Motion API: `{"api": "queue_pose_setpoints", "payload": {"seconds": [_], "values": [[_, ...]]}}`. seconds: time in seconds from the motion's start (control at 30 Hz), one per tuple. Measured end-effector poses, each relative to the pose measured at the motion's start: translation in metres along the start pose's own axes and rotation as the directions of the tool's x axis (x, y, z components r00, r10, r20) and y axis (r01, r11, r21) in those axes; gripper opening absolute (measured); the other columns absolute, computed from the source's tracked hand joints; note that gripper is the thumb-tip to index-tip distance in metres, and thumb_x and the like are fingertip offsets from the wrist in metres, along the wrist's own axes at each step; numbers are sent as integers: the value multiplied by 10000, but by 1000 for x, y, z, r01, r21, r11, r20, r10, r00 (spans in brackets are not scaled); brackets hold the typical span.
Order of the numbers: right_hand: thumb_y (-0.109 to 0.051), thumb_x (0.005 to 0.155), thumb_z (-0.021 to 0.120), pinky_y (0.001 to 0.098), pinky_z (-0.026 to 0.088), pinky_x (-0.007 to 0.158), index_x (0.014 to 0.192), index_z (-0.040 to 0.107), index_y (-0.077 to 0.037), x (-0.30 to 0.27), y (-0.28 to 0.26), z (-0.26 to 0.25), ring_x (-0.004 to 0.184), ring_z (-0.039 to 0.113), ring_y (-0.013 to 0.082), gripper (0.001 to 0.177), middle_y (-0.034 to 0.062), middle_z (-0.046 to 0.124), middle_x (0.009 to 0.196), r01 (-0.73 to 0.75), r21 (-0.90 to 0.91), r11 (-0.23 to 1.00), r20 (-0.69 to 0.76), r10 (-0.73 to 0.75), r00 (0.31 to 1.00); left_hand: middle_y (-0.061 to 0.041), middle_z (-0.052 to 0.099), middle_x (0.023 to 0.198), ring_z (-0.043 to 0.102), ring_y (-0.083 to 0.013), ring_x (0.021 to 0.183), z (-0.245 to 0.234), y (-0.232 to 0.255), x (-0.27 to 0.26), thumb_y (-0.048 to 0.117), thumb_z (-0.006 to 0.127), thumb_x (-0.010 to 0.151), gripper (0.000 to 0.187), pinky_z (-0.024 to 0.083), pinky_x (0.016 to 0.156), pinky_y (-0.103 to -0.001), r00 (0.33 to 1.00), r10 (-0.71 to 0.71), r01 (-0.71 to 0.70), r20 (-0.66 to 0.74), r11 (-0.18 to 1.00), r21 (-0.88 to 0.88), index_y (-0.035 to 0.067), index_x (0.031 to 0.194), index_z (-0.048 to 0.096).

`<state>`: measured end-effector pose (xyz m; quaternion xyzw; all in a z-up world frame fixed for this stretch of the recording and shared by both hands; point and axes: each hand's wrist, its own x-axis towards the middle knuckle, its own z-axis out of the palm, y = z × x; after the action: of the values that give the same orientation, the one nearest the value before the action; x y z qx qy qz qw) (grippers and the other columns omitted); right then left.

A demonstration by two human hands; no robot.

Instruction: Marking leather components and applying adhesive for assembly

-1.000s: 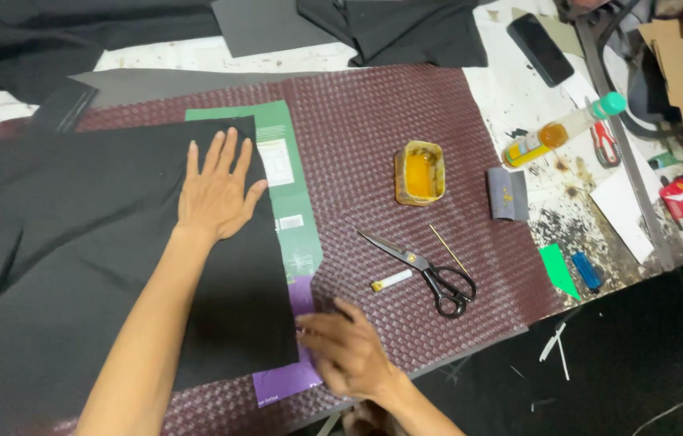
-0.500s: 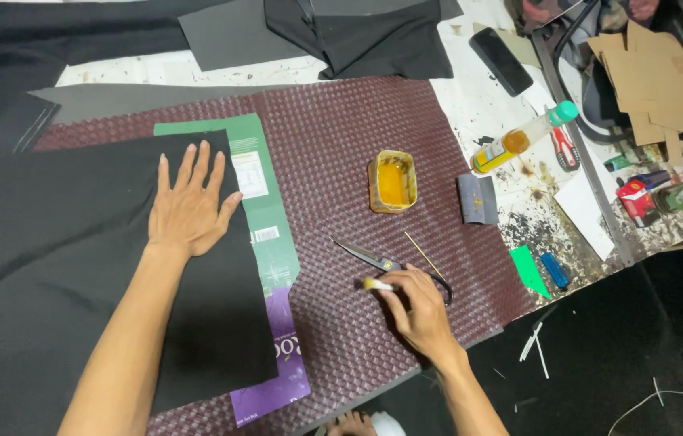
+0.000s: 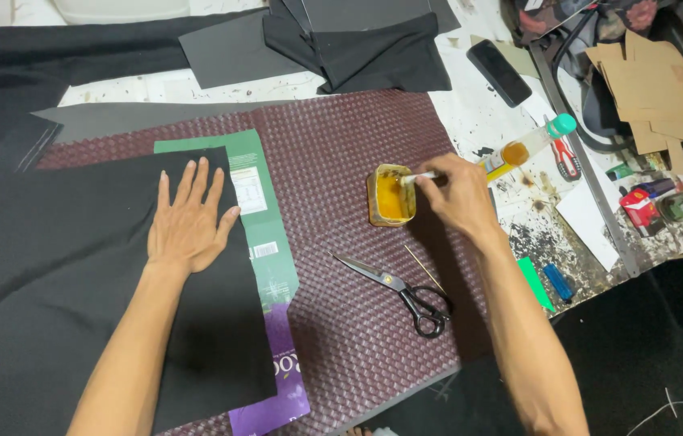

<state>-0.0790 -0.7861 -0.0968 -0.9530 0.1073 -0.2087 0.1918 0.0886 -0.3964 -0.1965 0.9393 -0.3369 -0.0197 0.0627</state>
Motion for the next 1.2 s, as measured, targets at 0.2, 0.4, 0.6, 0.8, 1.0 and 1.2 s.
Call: {"api": "queue_pose_setpoints", "payload": {"seconds": [0.2, 0.4, 0.6, 0.8, 1.0, 1.2], "values": [[-198, 848, 796, 505, 570, 814, 1109, 688, -138, 20, -6, 19, 878, 731, 374, 289, 115, 732, 871, 89, -328, 940, 277, 6, 961, -126, 219, 1734, 154, -294, 1611, 3, 0, 2, 613, 203, 1062, 746, 8, 1291, -584, 1000, -16, 16, 5, 1000, -9, 151, 1639, 304], [-153, 854, 742, 558, 562, 797, 1215, 538, -68, 18, -10, 34, 865, 732, 435, 424, 177, 701, 863, 55, -360, 931, 336, 74, 939, -125, 217, 1732, 155, -292, 1606, 1, 2, 0, 604, 209, 1065, 736, 0, 1289, -585, 1000, -21, 21, 9, 1000, -18, 156, 1642, 291], [-97, 834, 759, 576, 519, 846, 1245, 515, -77, 20, -7, 19, 932, 723, 453, 479, 185, 773, 1012, -1, -134, 991, 267, 37, 963, -117, 215, 1730, 156, -284, 1603, 0, 1, 0, 601, 211, 1060, 730, 1, 1289, -580, 999, -25, 26, 19, 1000, -16, 166, 1640, 288], [-112, 851, 765, 513, 501, 806, 1299, 489, -20, 6, -28, -30, 838, 722, 414, 534, 187, 776, 956, -144, -32, 989, 223, 147, 964, -120, 221, 1730, 164, -290, 1601, 2, 0, 1, 571, 217, 1067, 706, -13, 1285, -583, 1000, -22, 22, 14, 999, -25, 165, 1639, 294], [-178, 780, 806, 374, 517, 831, 1335, 497, -54, -4, -37, -52, 812, 720, 275, 647, 122, 793, 936, -356, -39, 934, 366, 345, 864, -116, 214, 1733, 164, -294, 1600, 7, -3, 3, 506, 202, 1071, 668, -6, 1280, -594, 1000, -11, 11, 1, 1000, -19, 174, 1643, 289], [-151, 757, 810, 442, 530, 828, 1315, 517, -27, -3, -44, -58, 864, 742, 344, 643, 173, 797, 925, -343, -75, 936, 477, 336, 812, -114, 210, 1734, 167, -297, 1598, 11, -6, 4, 486, 215, 1064, 661, -11, 1274, -610, 1000, -7, 7, 9, 1000, -8, 178, 1645, 285]]}}
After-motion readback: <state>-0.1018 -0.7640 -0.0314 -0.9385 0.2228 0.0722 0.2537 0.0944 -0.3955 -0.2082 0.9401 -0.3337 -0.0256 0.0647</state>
